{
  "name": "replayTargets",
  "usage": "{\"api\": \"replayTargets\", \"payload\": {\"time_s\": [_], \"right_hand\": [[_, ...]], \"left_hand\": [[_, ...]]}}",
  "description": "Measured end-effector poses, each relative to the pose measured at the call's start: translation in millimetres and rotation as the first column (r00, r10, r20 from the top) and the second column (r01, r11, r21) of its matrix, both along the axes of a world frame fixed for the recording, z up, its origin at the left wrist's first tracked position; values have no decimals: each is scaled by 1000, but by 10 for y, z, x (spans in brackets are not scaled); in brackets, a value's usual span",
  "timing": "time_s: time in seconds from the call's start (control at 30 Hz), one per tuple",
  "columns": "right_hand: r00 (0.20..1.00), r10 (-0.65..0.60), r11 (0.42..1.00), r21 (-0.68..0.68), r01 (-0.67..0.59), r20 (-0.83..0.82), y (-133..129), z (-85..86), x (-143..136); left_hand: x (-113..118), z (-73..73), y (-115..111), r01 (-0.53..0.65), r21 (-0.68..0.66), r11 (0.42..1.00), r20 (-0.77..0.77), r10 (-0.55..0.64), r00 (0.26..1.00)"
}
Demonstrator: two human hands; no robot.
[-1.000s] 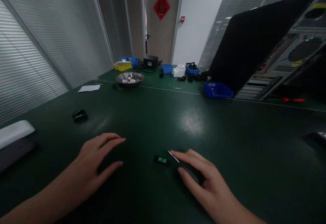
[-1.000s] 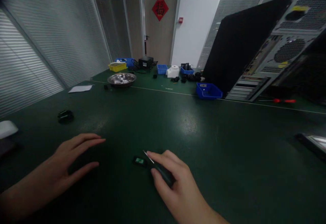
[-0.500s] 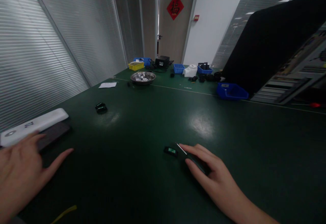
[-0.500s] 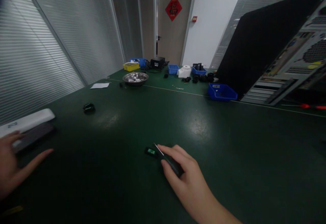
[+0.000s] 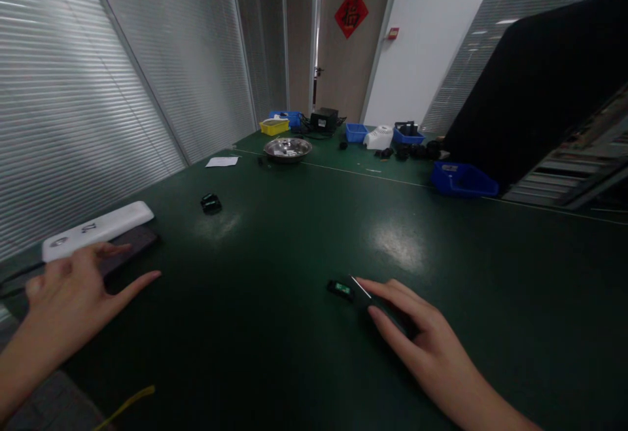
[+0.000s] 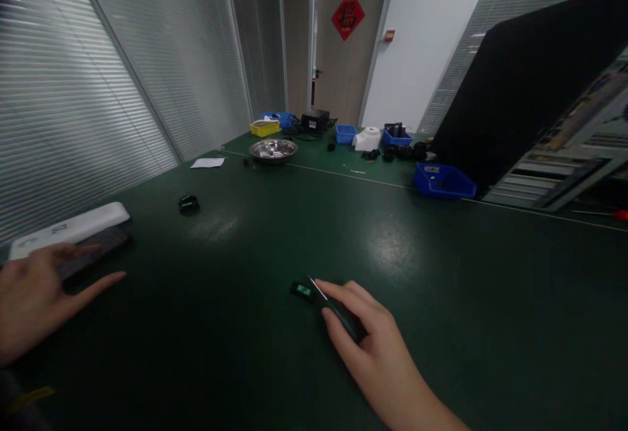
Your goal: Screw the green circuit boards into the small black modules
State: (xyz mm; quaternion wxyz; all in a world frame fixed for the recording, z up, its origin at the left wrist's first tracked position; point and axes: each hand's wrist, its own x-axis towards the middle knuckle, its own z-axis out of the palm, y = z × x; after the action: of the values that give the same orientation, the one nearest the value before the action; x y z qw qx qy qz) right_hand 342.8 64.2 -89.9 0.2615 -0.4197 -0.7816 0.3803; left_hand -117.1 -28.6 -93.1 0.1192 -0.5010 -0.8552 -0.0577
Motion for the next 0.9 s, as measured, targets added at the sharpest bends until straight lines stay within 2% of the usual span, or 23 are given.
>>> {"api": "replayTargets", "payload": {"time_s": [0.13, 0.23, 0.3, 0.4, 0.43, 0.5, 0.63, 0.73, 0.8, 0.9], "right_hand": [[1000, 2, 1000, 1, -2, -4, 8, 0, -4], [1000, 2, 1000, 7, -2, -4, 9, -6, -4], [1000, 2, 1000, 10, -2, -2, 9, -9, -1], [1000, 2, 1000, 17, -2, -4, 10, -12, 2], [1000, 1, 1000, 21, -1, -6, 10, -13, 3], [1000, 2, 1000, 25, -1, -6, 9, -12, 2], [1000, -15, 999, 47, 16, -15, -1, -3, -7], [999, -28, 998, 51, 30, -31, -3, 2, -12], [999, -30, 999, 38, 31, -46, 1, 0, -14], [998, -31, 999, 17, 33, -63, 12, -4, -19]], "left_hand": [[166, 111, 27, 34, -40, 999, -102, -38, 994], [273, 62, 33, 228, 41, 973, -116, -222, 968], [406, 13, 52, 423, 98, 901, -105, -413, 905], [750, 5, 136, 689, 121, 715, -16, -692, 722], [897, 28, 183, 746, 129, 654, 14, -753, 658], [1208, 98, 308, 818, 145, 557, 94, -831, 549], [1769, 232, 670, 939, 81, 335, 251, -918, 306], [2034, 246, 956, 958, 131, 256, 333, -921, 201], [2115, 216, 1098, 950, 200, 239, 387, -910, 147], [2107, 140, 1213, 930, 274, 246, 467, -879, 95]]}}
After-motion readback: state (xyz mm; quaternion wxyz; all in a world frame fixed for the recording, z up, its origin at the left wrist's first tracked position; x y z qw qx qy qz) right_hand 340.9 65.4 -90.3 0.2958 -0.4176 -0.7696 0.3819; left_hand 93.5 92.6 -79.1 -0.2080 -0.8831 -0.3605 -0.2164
